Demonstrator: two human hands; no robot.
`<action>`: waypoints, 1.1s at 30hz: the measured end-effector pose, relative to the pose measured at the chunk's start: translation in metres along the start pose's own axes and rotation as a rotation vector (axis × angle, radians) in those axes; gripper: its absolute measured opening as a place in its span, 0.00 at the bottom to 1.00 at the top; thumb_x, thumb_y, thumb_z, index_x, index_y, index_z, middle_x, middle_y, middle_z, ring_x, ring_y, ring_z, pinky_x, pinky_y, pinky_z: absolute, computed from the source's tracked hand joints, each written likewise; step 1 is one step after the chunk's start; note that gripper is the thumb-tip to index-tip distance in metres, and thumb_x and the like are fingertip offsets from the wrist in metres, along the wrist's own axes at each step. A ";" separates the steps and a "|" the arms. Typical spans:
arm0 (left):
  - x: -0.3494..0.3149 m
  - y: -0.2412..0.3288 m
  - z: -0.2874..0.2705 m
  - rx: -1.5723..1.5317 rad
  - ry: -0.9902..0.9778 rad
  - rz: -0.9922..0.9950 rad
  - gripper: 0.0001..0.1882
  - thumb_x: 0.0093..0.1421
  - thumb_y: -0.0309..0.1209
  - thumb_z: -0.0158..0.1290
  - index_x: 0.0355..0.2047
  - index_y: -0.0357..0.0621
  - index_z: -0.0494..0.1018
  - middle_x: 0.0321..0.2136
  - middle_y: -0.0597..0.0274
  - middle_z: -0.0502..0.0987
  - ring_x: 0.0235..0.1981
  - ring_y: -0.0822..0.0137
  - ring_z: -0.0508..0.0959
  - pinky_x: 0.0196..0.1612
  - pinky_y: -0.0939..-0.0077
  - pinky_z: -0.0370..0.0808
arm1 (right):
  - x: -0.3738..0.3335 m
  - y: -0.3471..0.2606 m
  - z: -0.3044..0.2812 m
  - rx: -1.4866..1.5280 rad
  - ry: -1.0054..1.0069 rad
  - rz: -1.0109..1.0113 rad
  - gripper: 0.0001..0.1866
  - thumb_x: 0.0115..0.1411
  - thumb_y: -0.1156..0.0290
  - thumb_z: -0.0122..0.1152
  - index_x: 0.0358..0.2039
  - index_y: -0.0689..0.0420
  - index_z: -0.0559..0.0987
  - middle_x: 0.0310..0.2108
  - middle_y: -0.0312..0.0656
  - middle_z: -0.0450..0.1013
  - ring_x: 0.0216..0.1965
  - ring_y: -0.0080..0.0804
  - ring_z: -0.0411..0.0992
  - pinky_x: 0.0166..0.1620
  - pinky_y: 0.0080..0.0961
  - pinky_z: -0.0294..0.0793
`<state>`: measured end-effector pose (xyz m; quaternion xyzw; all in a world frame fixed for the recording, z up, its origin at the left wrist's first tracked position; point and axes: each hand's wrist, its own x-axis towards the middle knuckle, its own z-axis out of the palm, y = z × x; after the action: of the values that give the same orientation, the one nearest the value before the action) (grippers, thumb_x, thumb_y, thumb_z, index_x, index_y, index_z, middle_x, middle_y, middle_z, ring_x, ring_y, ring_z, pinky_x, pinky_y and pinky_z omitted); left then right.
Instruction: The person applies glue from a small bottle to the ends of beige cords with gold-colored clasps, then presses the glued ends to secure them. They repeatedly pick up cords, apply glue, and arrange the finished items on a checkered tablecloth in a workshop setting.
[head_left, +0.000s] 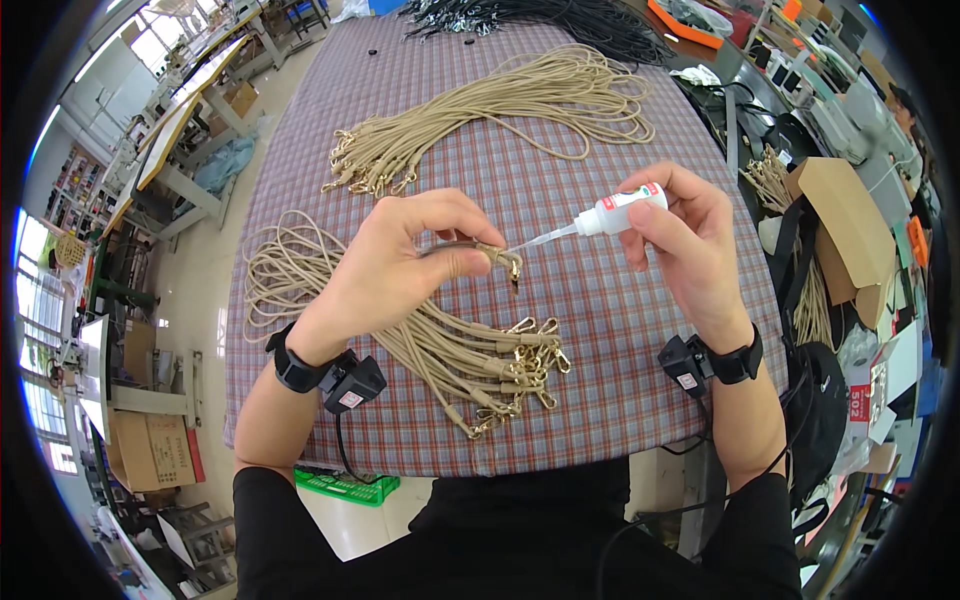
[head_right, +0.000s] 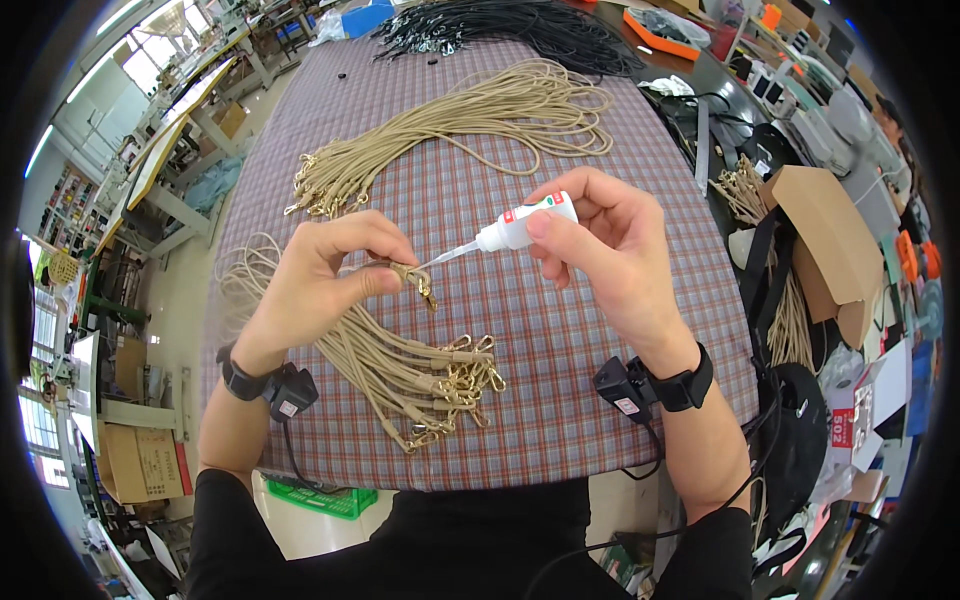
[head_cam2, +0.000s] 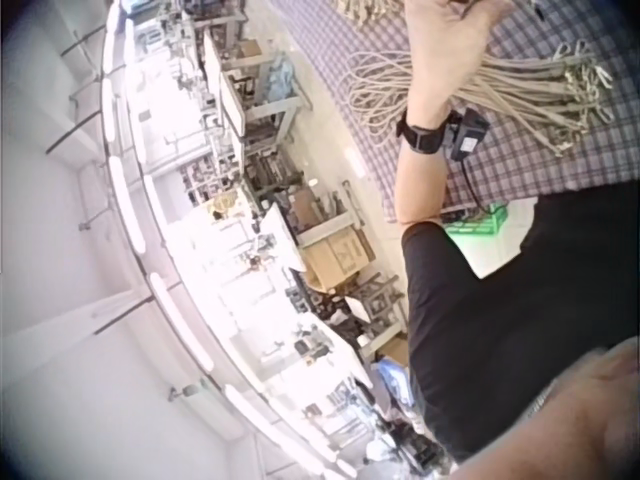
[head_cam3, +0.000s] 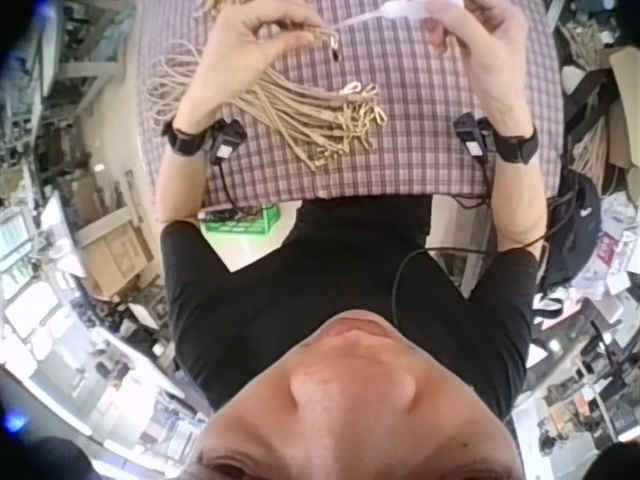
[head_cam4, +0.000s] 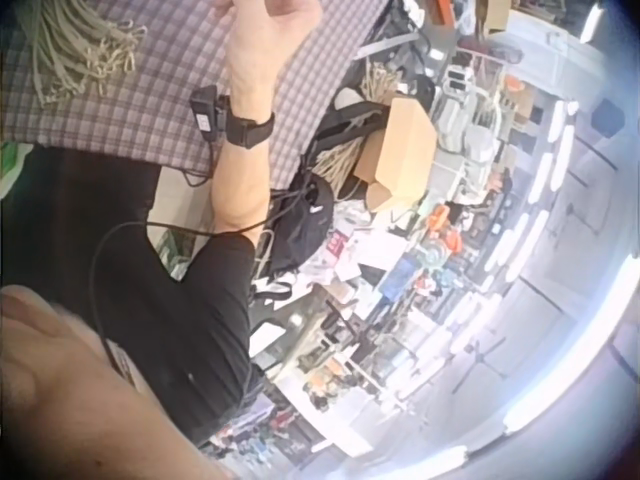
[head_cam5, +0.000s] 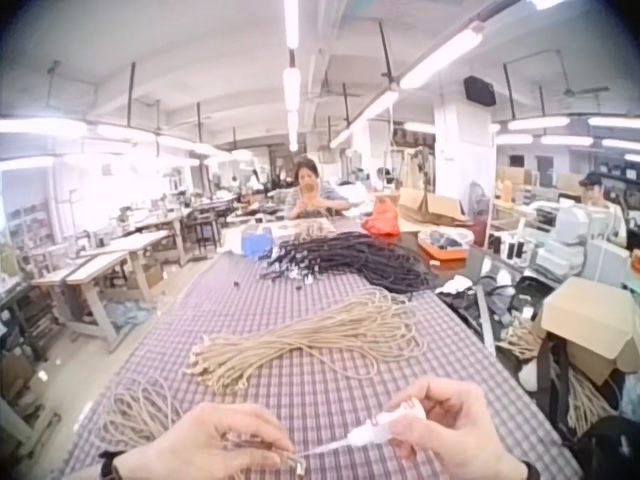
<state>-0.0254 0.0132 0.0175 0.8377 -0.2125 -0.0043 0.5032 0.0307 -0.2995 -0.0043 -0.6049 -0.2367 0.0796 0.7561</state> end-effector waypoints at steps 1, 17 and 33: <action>0.000 0.000 0.000 -0.001 -0.002 -0.001 0.14 0.58 0.15 0.68 0.45 0.36 0.88 0.43 0.60 0.87 0.45 0.68 0.84 0.53 0.70 0.80 | 0.000 0.000 0.000 -0.007 0.000 -0.007 0.11 0.71 0.70 0.73 0.47 0.64 0.84 0.34 0.39 0.84 0.27 0.15 0.76 0.29 0.17 0.75; 0.005 -0.011 0.003 -0.242 -0.081 0.015 0.12 0.63 0.18 0.67 0.46 0.38 0.89 0.47 0.60 0.85 0.48 0.68 0.83 0.54 0.70 0.81 | -0.005 -0.008 0.007 -0.063 0.007 -0.002 0.12 0.73 0.68 0.74 0.46 0.63 0.84 0.33 0.36 0.84 0.27 0.13 0.74 0.30 0.16 0.72; 0.003 -0.005 0.001 -0.263 -0.159 -0.042 0.14 0.58 0.15 0.66 0.45 0.39 0.88 0.56 0.55 0.81 0.57 0.62 0.80 0.59 0.67 0.81 | -0.013 -0.009 0.015 -0.250 -0.019 -0.089 0.17 0.78 0.58 0.66 0.52 0.61 0.80 0.33 0.34 0.78 0.27 0.15 0.71 0.31 0.16 0.69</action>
<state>-0.0212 0.0129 0.0137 0.7658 -0.2315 -0.1091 0.5899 0.0112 -0.2938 0.0029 -0.6824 -0.2788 0.0215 0.6754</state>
